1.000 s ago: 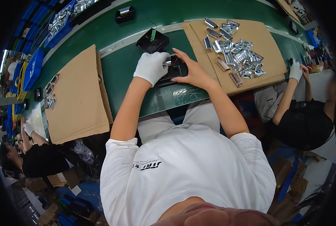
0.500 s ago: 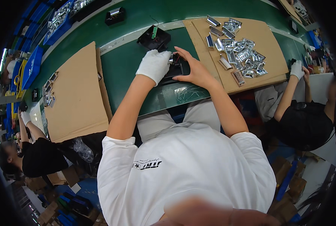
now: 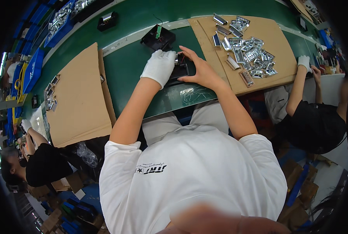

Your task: Assemble electronic devices by inserting components and batteries into plastic housings at a factory workstation.

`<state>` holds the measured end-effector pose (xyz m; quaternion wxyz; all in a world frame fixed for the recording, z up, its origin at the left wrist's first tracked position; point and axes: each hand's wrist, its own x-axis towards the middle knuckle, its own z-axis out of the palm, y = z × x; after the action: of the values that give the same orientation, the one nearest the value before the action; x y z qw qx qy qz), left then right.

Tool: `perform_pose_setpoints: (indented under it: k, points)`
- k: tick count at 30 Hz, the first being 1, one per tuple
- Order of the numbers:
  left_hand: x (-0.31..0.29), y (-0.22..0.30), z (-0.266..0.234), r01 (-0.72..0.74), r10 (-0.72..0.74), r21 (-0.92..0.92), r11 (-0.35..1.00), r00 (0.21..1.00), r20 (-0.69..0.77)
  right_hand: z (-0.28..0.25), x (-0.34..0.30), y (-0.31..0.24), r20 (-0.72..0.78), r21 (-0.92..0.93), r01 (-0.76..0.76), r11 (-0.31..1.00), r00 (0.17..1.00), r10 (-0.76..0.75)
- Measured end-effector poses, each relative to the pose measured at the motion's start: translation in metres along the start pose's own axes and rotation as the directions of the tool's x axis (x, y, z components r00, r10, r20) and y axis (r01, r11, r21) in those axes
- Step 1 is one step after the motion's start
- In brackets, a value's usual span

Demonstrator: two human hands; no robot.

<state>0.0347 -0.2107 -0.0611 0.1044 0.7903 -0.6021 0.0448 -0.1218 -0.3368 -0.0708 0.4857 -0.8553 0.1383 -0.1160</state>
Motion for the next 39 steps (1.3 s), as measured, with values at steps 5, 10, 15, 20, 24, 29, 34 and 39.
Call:
perform_pose_setpoints:
  k: [5, 10, 15, 20, 24, 29, 34, 39]
  points:
    - [-0.004, 0.0, 0.002, -0.017, 0.018, 0.012, 1.0, 0.998, -0.054, 0.001, -0.002, 0.002, -0.005, 0.015, 0.015, 1.0, 1.0, -0.015]
    - [-0.011, -0.001, -0.014, 0.012, -0.013, -0.075, 0.997, 1.0, -0.015, 0.0, -0.004, 0.003, 0.018, 0.045, 0.017, 0.999, 1.0, -0.018]
    - [-0.022, 0.001, -0.038, 0.24, -0.208, -0.654, 0.718, 0.97, 0.128, -0.004, -0.01, -0.002, -0.043, 0.094, 0.124, 0.988, 0.992, -0.12]
    - [-0.052, 0.022, -0.037, 0.166, -0.528, -0.943, 0.287, 0.849, -0.012, 0.001, -0.026, -0.038, -0.192, 0.255, 0.348, 0.902, 0.933, -0.305]
    - [-0.063, 0.05, -0.063, 0.256, -0.586, -0.95, 0.18, 0.804, 0.106, 0.003, -0.036, -0.062, -0.244, 0.586, 0.226, 0.778, 0.965, -0.096]
    - [-0.072, 0.055, -0.07, 0.247, -0.511, -0.868, 0.432, 0.86, -0.01, 0.005, -0.042, -0.069, -0.173, 0.425, 0.16, 0.891, 0.98, -0.093]
    - [-0.075, 0.062, -0.067, 0.247, -0.545, -0.854, 0.457, 0.837, -0.05, 0.011, -0.039, -0.064, -0.265, 0.389, 0.282, 0.877, 0.946, -0.186]
    - [-0.077, 0.06, -0.068, 0.309, -0.555, -0.825, 0.473, 0.832, -0.007, 0.009, -0.042, -0.066, -0.197, 0.439, 0.174, 0.881, 0.976, -0.095]
